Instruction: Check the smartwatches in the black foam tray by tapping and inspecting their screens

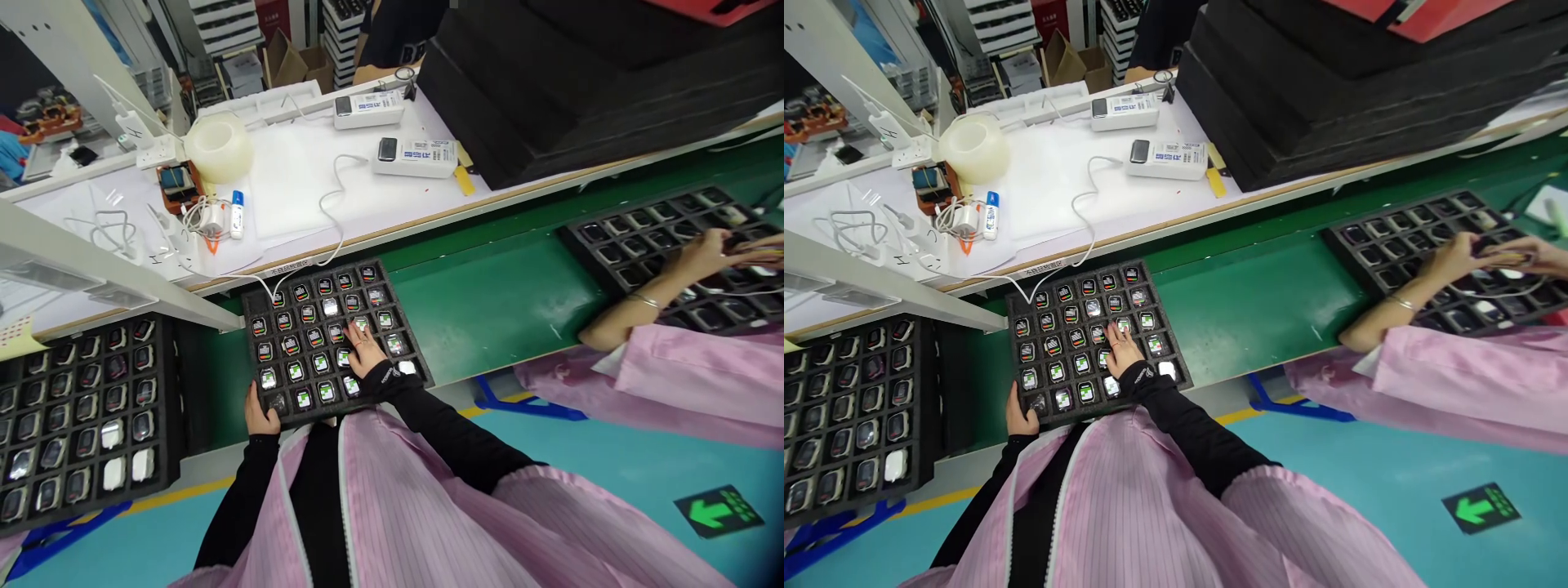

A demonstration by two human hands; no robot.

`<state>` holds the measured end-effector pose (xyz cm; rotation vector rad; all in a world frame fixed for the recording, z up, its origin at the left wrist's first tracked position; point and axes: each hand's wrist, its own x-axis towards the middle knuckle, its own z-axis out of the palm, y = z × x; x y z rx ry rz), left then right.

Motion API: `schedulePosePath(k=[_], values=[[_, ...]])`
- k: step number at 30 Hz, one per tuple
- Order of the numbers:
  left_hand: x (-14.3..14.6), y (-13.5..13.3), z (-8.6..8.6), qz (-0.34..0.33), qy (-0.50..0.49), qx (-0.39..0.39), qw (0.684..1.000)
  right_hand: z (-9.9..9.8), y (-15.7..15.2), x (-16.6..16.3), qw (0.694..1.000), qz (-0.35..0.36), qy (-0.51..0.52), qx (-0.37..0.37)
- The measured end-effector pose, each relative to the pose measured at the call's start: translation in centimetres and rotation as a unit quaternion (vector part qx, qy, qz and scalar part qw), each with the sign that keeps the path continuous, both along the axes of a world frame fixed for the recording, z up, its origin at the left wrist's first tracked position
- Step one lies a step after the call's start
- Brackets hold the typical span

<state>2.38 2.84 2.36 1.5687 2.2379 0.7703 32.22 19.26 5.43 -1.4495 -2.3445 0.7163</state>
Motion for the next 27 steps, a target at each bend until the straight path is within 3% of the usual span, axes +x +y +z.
schedulePosePath(k=[4,10,20,27], values=[[0.2,-0.2,0.0,0.003,-0.006,0.003,1.000,0.2,-1.0,-1.4,1.000,0.002,-0.001,0.020],[1.1,-0.2,0.3,0.045,-0.058,0.005,0.997,-0.7,-2.0,-2.4,1.000,0.000,-0.024,-0.010],[2.8,4.4,3.3,0.081,-0.055,-0.018,0.995,1.0,-2.2,-6.9,0.999,0.033,0.007,-0.011],[3.7,5.0,3.3,0.096,-0.004,-0.066,0.993,0.8,-2.5,-7.4,0.998,0.022,-0.043,-0.035]])
